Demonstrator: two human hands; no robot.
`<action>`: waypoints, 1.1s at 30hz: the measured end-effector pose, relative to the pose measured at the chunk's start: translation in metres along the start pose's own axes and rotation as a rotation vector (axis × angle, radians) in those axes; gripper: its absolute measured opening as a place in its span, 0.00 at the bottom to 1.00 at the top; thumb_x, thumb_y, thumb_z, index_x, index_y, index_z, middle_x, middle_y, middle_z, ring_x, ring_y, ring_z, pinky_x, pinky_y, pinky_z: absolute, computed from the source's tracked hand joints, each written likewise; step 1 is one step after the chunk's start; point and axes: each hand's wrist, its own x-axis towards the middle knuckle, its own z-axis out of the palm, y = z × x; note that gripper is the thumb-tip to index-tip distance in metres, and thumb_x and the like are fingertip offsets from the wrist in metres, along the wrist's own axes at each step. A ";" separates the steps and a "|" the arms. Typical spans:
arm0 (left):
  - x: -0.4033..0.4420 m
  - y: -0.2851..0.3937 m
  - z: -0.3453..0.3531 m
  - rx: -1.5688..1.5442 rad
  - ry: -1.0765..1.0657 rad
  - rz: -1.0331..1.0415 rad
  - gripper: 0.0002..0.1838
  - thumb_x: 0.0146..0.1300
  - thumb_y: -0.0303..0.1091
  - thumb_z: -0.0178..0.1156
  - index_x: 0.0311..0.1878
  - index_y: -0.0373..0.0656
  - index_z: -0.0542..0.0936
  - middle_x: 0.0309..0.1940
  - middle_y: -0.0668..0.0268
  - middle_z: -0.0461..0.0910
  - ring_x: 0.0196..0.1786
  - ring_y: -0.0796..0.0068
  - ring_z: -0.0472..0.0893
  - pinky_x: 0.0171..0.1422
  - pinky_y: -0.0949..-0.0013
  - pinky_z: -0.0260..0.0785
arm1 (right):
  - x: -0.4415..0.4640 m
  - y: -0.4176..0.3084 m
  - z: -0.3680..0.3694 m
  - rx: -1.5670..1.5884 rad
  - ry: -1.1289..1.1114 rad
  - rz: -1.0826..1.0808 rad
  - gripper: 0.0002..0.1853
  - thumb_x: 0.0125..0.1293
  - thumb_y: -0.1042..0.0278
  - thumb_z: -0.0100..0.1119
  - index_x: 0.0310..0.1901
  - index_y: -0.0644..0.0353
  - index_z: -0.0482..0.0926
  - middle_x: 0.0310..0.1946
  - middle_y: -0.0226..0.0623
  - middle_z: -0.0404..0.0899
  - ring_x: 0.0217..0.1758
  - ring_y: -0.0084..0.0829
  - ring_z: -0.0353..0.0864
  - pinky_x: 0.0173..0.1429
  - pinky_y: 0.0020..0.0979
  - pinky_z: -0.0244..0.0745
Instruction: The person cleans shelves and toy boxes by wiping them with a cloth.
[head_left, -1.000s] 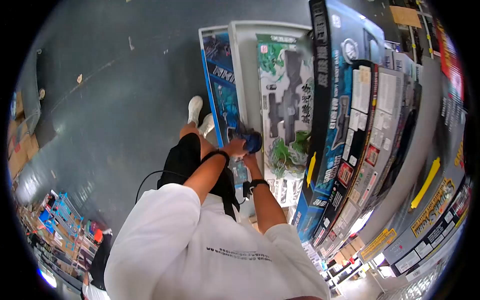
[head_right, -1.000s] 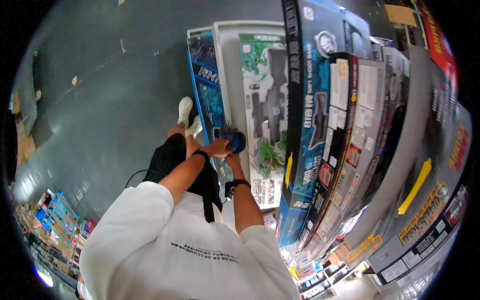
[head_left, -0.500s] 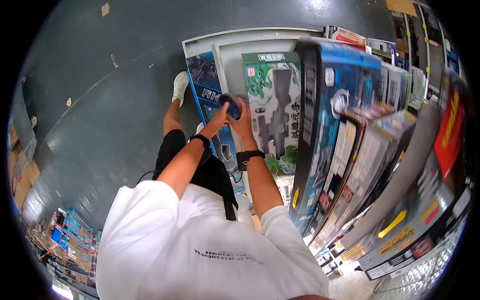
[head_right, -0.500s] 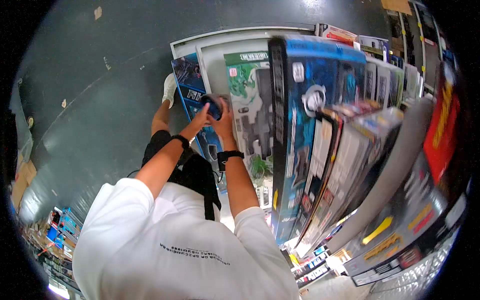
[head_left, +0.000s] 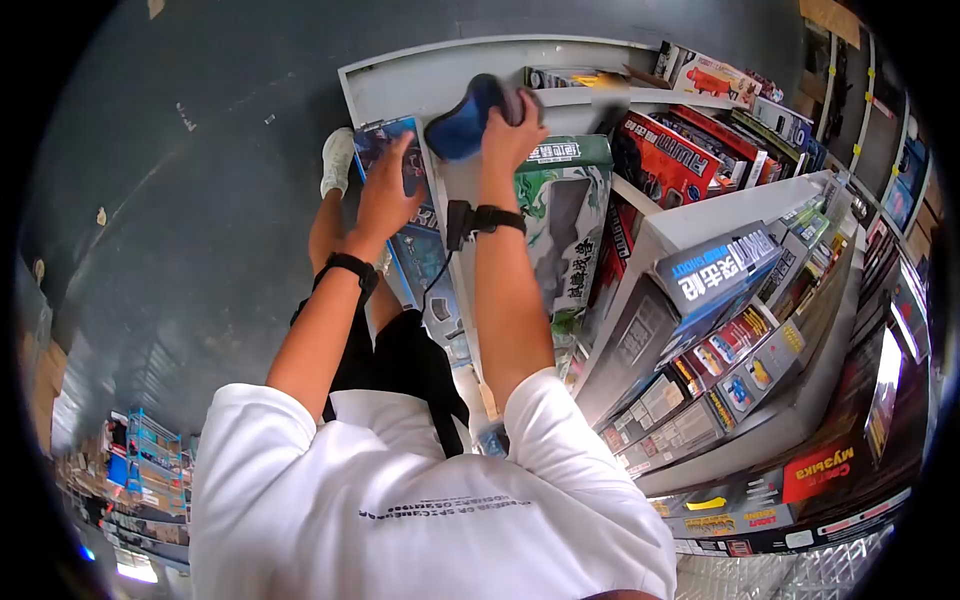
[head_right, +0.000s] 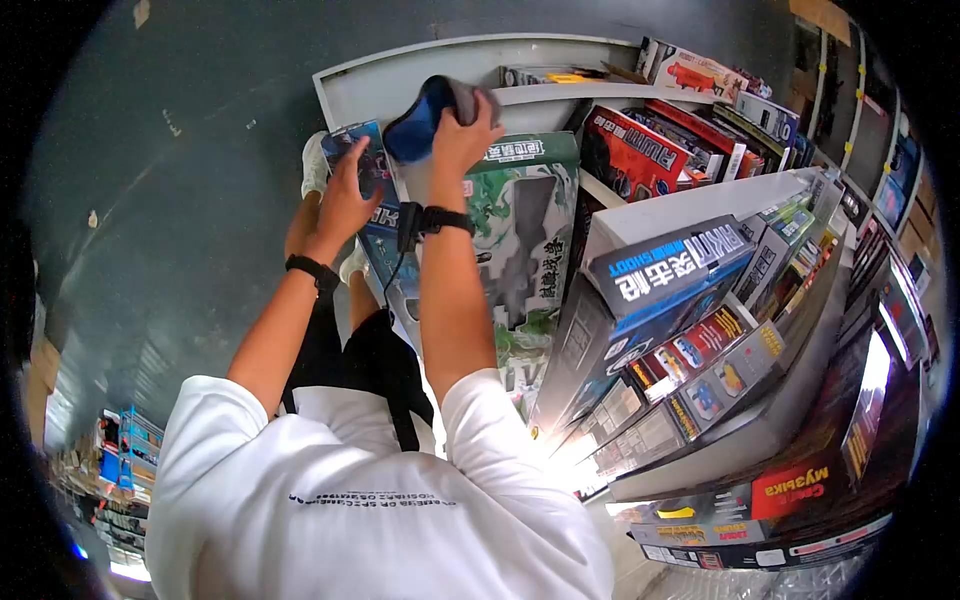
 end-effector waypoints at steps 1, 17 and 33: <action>0.009 0.003 -0.001 -0.010 -0.014 -0.005 0.44 0.51 0.28 0.70 0.73 0.47 0.62 0.68 0.48 0.68 0.71 0.49 0.67 0.73 0.53 0.62 | 0.010 -0.002 0.001 -0.063 0.058 0.011 0.25 0.52 0.66 0.68 0.55 0.53 0.81 0.49 0.55 0.73 0.53 0.58 0.76 0.59 0.47 0.73; 0.087 -0.016 0.033 0.556 -0.297 0.374 0.43 0.55 0.38 0.66 0.75 0.46 0.60 0.72 0.65 0.64 0.67 0.59 0.68 0.71 0.53 0.61 | 0.102 0.036 0.007 -0.307 0.174 0.056 0.28 0.51 0.65 0.67 0.56 0.65 0.79 0.51 0.55 0.82 0.55 0.54 0.81 0.63 0.45 0.72; 0.086 0.005 0.043 0.802 -0.309 0.203 0.49 0.49 0.42 0.72 0.75 0.50 0.60 0.69 0.68 0.66 0.66 0.52 0.68 0.75 0.35 0.52 | 0.062 0.005 0.009 -0.255 -0.091 0.246 0.36 0.53 0.70 0.67 0.64 0.59 0.61 0.49 0.64 0.79 0.56 0.66 0.77 0.63 0.50 0.70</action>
